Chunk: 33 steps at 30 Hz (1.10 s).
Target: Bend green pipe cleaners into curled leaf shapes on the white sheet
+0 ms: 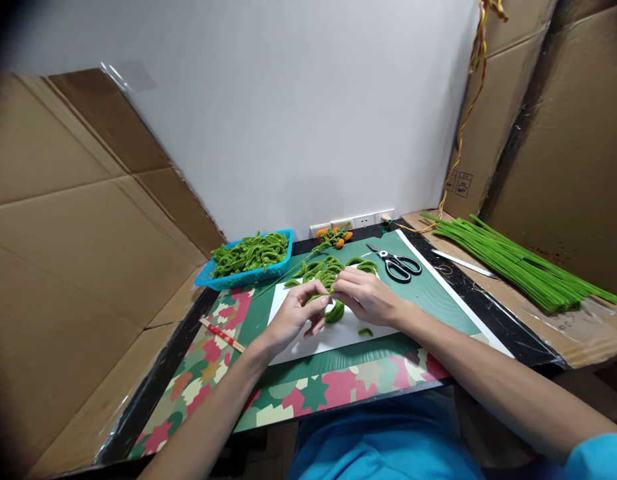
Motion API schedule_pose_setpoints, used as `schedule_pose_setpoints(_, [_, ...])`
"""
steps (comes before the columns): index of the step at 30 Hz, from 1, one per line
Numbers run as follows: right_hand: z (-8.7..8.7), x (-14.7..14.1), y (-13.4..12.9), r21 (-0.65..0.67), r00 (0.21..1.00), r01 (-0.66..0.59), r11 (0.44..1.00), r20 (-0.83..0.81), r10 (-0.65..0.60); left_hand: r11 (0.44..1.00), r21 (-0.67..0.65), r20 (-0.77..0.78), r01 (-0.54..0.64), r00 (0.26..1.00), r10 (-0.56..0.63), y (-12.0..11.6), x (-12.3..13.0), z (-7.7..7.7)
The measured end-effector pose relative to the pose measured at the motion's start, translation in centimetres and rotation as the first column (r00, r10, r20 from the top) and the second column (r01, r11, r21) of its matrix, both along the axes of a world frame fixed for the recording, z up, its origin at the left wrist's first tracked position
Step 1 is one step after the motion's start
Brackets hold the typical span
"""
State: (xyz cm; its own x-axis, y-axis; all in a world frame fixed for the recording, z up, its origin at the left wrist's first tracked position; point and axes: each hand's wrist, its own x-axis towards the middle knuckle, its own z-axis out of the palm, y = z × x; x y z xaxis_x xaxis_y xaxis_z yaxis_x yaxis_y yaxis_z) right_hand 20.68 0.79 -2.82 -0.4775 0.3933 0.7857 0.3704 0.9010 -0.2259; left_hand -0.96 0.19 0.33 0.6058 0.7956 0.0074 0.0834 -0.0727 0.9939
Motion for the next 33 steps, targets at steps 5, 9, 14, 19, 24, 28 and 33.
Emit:
schedule_pose_setpoints(5, [0.3,-0.8,-0.5,-0.363,0.987,-0.079,0.928,-0.156,0.023,0.983,0.184,-0.14,-0.008,0.99,0.034,-0.1,-0.6,-0.2])
schedule_pose_setpoints(9, [0.8,-1.2,-0.7,-0.636,0.946,-0.221,0.739,-0.323,0.005,0.87,0.491,-0.221,-0.05,0.958,0.18,-0.3,-0.5,0.0])
schedule_pose_setpoints(14, [0.8,-1.0,-0.1,-0.783,0.926,-0.32,0.533,-0.379,-0.001,0.732,0.681,-0.236,-0.008,0.944,0.23,-0.2,-0.3,0.1])
schedule_pose_setpoints(19, [0.8,-0.4,0.1,-0.702,0.953,-0.242,0.67,-0.302,0.028,0.872,0.486,-0.225,-0.057,0.956,0.188,-0.3,-0.2,-0.5])
schedule_pose_setpoints(24, [1.4,-0.1,0.0,-0.699,0.975,-0.184,0.691,-0.222,0.035,0.948,0.295,-0.109,-0.118,0.982,0.156,-0.5,0.2,-0.8])
schedule_pose_setpoints(28, [1.4,-0.1,-0.5,-0.602,0.982,-0.099,0.792,-0.188,-0.021,0.963,0.215,0.021,-0.16,0.987,0.159,-0.1,0.4,-1.0])
schedule_pose_setpoints(33, [0.4,0.0,-0.6,-0.252,0.994,0.048,0.967,-0.084,-0.071,0.981,0.108,0.096,-0.159,0.984,0.149,0.3,0.5,-1.0])
